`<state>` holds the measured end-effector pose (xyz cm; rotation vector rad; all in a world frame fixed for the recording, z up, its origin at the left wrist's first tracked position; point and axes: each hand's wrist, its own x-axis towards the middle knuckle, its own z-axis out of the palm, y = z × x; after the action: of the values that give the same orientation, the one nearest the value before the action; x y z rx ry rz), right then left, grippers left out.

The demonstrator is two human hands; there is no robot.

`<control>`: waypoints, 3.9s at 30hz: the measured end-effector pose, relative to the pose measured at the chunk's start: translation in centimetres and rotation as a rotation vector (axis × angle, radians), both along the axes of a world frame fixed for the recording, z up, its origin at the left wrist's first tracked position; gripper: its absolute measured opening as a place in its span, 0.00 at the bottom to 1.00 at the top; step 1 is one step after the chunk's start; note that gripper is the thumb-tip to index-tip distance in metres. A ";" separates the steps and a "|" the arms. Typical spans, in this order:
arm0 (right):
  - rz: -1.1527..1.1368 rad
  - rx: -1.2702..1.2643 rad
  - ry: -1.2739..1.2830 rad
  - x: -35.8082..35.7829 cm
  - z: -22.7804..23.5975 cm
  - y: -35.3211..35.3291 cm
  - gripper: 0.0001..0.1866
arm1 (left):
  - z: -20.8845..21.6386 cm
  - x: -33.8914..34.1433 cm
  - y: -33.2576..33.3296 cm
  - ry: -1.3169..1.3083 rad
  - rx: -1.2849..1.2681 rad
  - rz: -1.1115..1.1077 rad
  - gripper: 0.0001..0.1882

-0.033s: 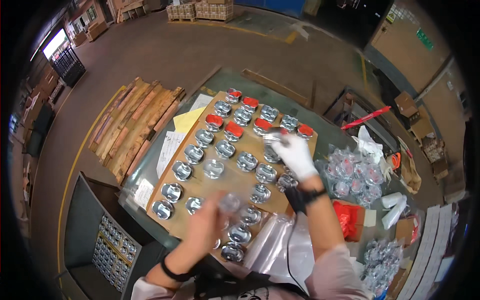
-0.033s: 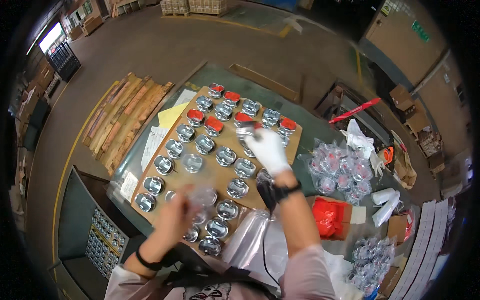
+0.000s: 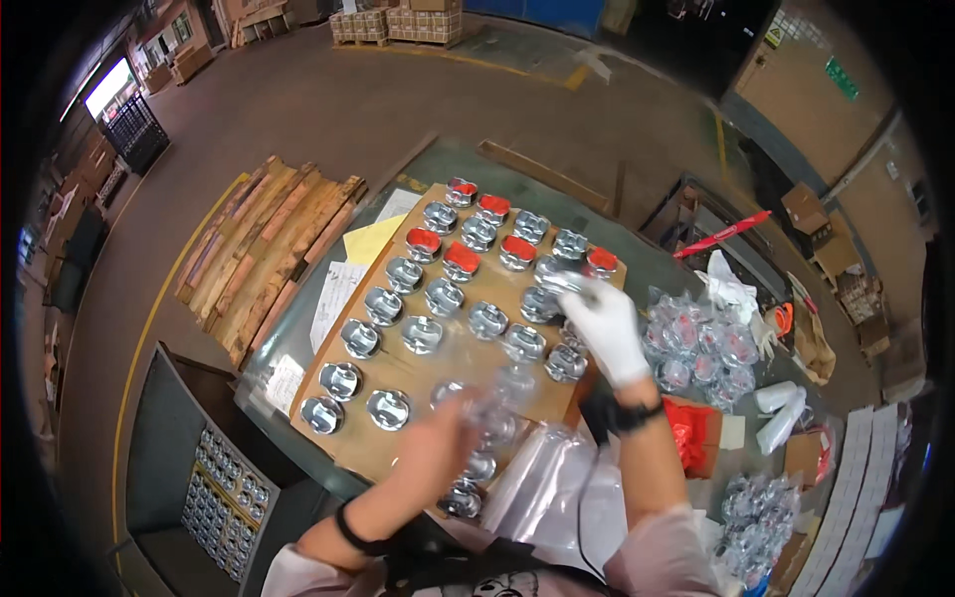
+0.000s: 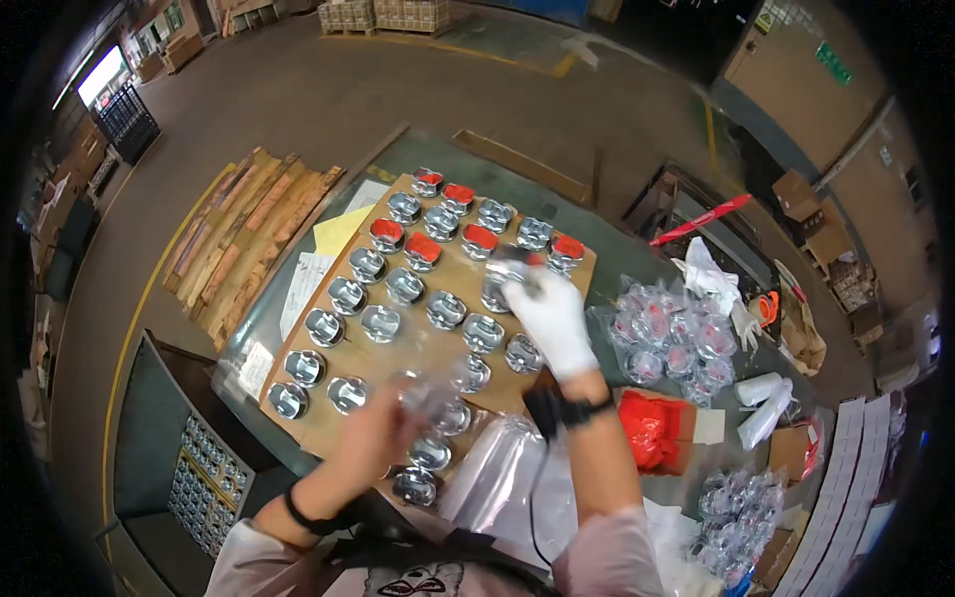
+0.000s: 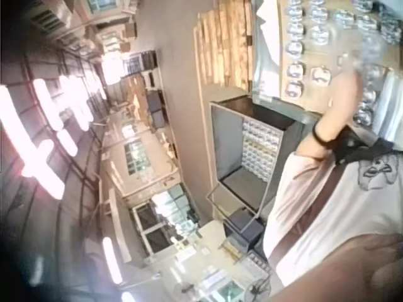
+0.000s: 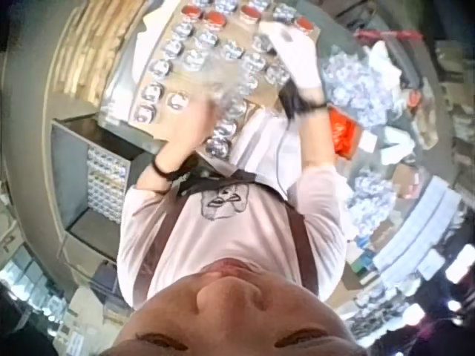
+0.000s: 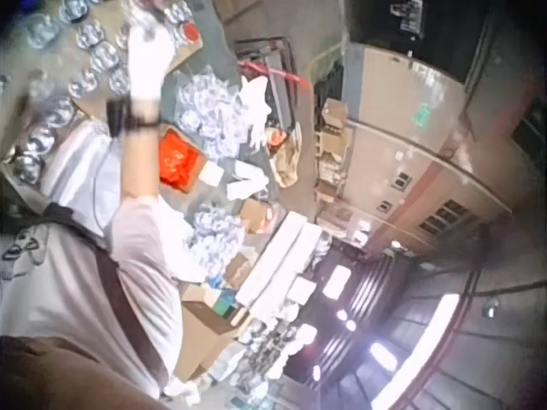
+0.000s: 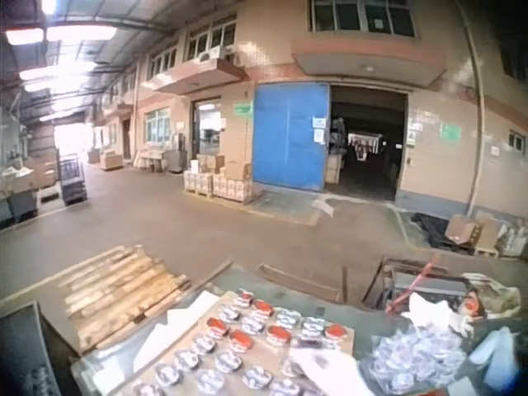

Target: The person places red plastic inserts into silver metal components arranged on a table. The person then picks up the assembled units and places them into clear plastic bags. The person repeats this process for multiple units.

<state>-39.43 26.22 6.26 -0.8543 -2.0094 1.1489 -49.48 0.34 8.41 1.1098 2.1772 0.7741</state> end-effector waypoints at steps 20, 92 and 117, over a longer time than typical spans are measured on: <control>-0.313 -0.573 -0.335 32.4 -14.1 -24.7 0.21 | -9.2 29.4 -1.1 -0.237 0.175 -0.778 0.15; -0.145 0.554 -0.550 4.1 -9.1 16.2 0.11 | -1.0 -1.5 0.3 -0.553 0.458 0.380 0.11; -0.108 -0.320 -0.731 28.9 -12.2 -25.3 0.20 | -10.8 24.4 -1.5 -0.119 0.393 -0.727 0.13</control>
<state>-10.55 0.95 -5.93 -1.7205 -2.3172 1.2237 -25.08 -1.17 -2.43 1.8418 1.3749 0.8971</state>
